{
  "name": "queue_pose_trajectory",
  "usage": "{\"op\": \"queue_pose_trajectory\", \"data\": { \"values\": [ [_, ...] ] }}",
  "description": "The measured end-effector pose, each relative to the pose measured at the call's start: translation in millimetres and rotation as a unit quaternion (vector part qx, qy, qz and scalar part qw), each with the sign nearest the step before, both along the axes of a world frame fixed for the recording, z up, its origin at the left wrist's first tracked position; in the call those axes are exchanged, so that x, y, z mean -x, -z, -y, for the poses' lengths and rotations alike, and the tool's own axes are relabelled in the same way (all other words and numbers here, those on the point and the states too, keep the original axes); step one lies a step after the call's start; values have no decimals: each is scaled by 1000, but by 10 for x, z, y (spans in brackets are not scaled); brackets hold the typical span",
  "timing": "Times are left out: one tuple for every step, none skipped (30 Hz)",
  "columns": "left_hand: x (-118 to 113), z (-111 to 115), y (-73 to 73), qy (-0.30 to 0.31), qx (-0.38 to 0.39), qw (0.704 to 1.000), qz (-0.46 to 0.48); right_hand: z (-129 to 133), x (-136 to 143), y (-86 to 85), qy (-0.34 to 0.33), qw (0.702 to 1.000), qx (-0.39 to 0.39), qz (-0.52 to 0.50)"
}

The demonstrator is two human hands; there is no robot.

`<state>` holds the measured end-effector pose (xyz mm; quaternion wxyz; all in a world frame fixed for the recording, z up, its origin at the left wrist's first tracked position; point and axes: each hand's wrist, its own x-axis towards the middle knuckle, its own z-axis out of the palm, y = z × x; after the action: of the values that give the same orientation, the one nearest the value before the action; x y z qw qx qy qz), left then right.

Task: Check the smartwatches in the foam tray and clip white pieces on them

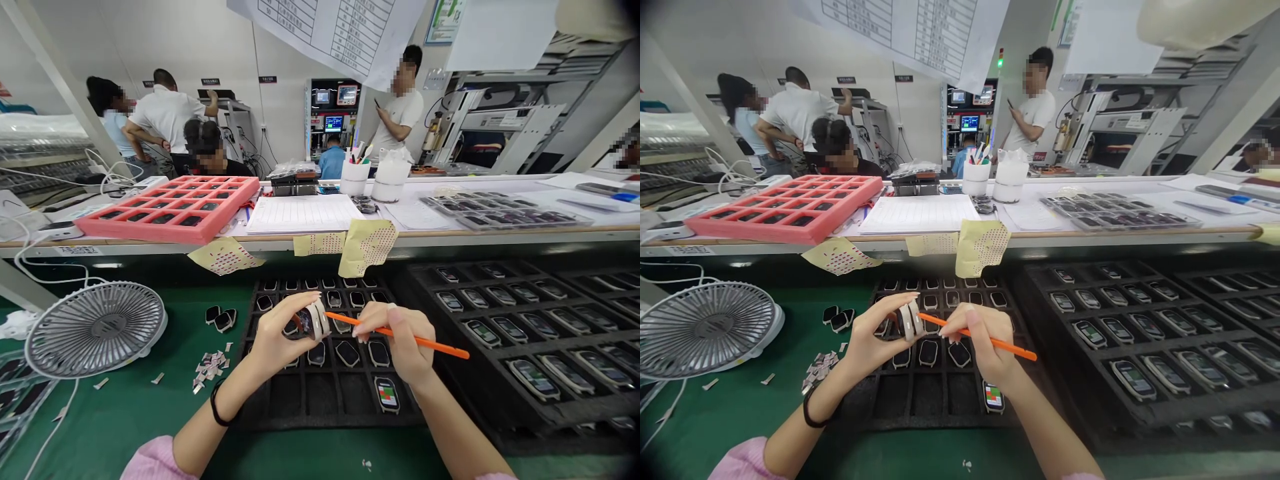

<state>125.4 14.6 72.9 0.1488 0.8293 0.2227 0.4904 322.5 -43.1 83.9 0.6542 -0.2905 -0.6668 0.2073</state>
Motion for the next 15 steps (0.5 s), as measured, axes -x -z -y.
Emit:
{"op": "queue_pose_trajectory", "data": {
  "values": [
    [-4,4,-1,-5,-2,1000,0,7,6,6,6,1000,-2,6],
    [-8,8,-3,-8,-7,1000,2,13,12,10,10,1000,-7,10],
    [-12,12,-5,-10,-11,1000,4,19,17,13,12,1000,-14,13],
    [-16,15,-6,-11,-16,1000,6,25,20,13,11,1000,-20,13],
    [-21,18,-8,-12,-19,1000,7,29,21,11,10,1000,-23,14],
    [-25,20,-9,-13,-19,1000,6,33,19,8,11,1000,-22,15],
    [-29,22,-10,-14,-16,1000,4,36,15,3,13,1000,-18,17],
    [-32,24,-11,-14,-9,1000,0,37,10,-2,13,1000,-15,18],
    [-35,25,-11,-12,-2,1000,-2,38,6,-6,10,1000,-11,18],
    [-38,26,-11,-9,3,1000,-4,37,2,-9,4,1000,-10,16],
    [-40,27,-11,-6,7,1000,-4,35,-1,-10,-5,1000,-12,12],
    [-42,28,-10,-2,7,1000,-2,33,-2,-8,-16,1000,-16,10],
    [-43,29,-8,1,6,1000,0,30,-1,-5,-26,999,-19,10],
    [-44,29,-6,2,4,1000,3,27,1,0,-33,999,-21,12],
    [-44,29,-3,4,3,1000,4,24,4,5,-38,999,-23,15]
  ]
}}
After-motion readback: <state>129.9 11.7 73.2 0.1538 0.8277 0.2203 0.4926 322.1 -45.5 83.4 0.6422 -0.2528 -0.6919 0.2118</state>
